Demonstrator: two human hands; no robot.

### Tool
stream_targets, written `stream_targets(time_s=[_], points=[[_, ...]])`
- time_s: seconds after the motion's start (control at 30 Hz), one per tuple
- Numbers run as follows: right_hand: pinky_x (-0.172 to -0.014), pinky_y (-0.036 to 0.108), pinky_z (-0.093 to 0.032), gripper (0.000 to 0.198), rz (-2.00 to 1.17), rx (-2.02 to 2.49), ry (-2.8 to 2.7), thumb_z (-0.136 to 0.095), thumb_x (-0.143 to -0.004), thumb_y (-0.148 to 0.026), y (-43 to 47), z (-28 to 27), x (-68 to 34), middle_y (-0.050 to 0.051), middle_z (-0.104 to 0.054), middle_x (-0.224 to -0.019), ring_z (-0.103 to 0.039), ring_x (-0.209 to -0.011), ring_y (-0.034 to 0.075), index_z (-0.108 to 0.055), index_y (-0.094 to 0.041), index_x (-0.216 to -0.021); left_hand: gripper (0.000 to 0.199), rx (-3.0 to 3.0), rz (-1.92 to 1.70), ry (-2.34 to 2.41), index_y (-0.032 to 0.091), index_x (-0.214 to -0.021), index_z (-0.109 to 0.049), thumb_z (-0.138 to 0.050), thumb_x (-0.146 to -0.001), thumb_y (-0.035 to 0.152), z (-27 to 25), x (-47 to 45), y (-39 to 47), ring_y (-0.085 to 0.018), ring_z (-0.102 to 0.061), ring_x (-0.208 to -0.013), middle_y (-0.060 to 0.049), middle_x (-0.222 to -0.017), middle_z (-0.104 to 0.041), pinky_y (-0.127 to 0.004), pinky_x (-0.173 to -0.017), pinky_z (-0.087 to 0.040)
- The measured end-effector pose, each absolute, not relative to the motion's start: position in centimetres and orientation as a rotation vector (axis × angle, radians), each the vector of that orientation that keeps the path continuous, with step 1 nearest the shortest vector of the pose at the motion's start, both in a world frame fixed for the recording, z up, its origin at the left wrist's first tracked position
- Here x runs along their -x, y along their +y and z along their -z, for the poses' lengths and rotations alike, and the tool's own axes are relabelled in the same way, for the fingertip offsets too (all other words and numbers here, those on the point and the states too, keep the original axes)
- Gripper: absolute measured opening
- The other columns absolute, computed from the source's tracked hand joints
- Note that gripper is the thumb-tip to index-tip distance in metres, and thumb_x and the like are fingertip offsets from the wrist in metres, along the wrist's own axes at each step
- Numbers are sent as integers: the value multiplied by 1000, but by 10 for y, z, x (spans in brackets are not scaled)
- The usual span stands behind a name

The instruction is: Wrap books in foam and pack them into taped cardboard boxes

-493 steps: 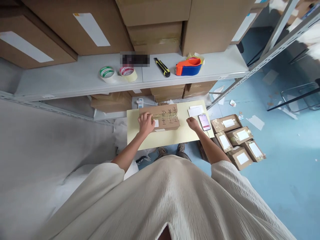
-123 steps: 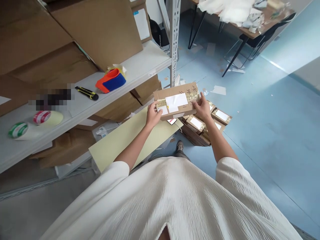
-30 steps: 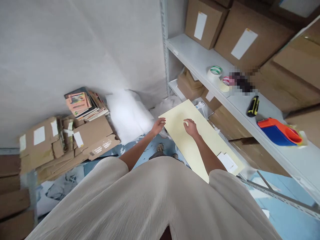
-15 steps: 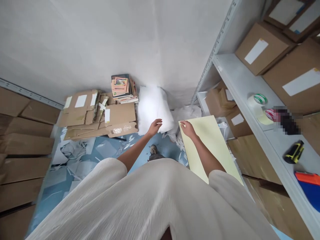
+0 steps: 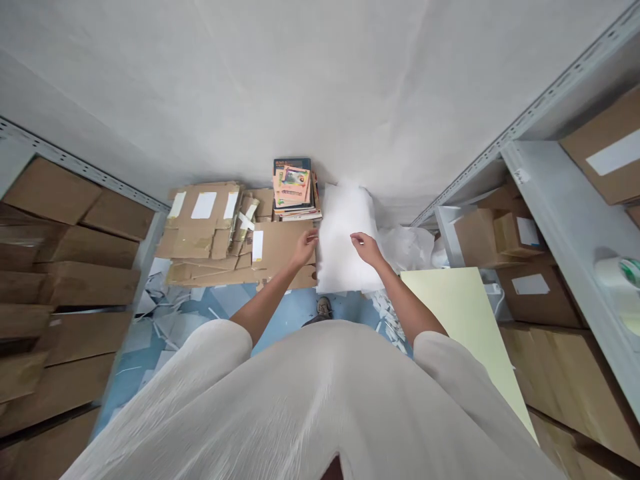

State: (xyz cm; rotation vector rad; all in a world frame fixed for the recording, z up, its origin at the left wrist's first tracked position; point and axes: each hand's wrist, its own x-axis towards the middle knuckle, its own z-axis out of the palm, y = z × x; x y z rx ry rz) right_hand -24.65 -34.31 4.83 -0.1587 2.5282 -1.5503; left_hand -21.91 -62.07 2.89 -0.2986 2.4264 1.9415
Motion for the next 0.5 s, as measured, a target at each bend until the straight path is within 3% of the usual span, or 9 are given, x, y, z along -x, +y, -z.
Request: stream_targets(time_s=[0.2, 0.37, 0.5], points=[[-117, 49, -58, 29, 1663, 172, 2375, -71, -95, -43, -438, -56, 318, 10, -87, -122, -78, -117, 28, -86, -23, -110, 32, 314, -1932, 2676, 23, -129, -73, -65, -98, 28, -44, 275, -700, -32, -72, -129, -15, -140, -74, -52, -114, -61], [-117, 50, -59, 37, 1724, 86, 2308, -75, -92, -43, -497, -61, 368, 9, -86, -129, -77, -117, 28, -86, -22, -120, 34, 308, -1769, 2945, 24, -135, -71, -67, -102, 30, -56, 315, -741, -35, -58, -153, -17, -150, -69, -56, -134, -46], [-119, 47, -58, 41, 1749, 93, 2287, -76, -92, -40, -529, -62, 391, 8, -85, -134, -76, -122, 28, -85, -21, -127, 36, 254, -1768, 2880, 24, -139, -69, -67, -105, 34, -59, 333, -746, -36, -59, -150, -17, -151, -70, -54, -129, -50]])
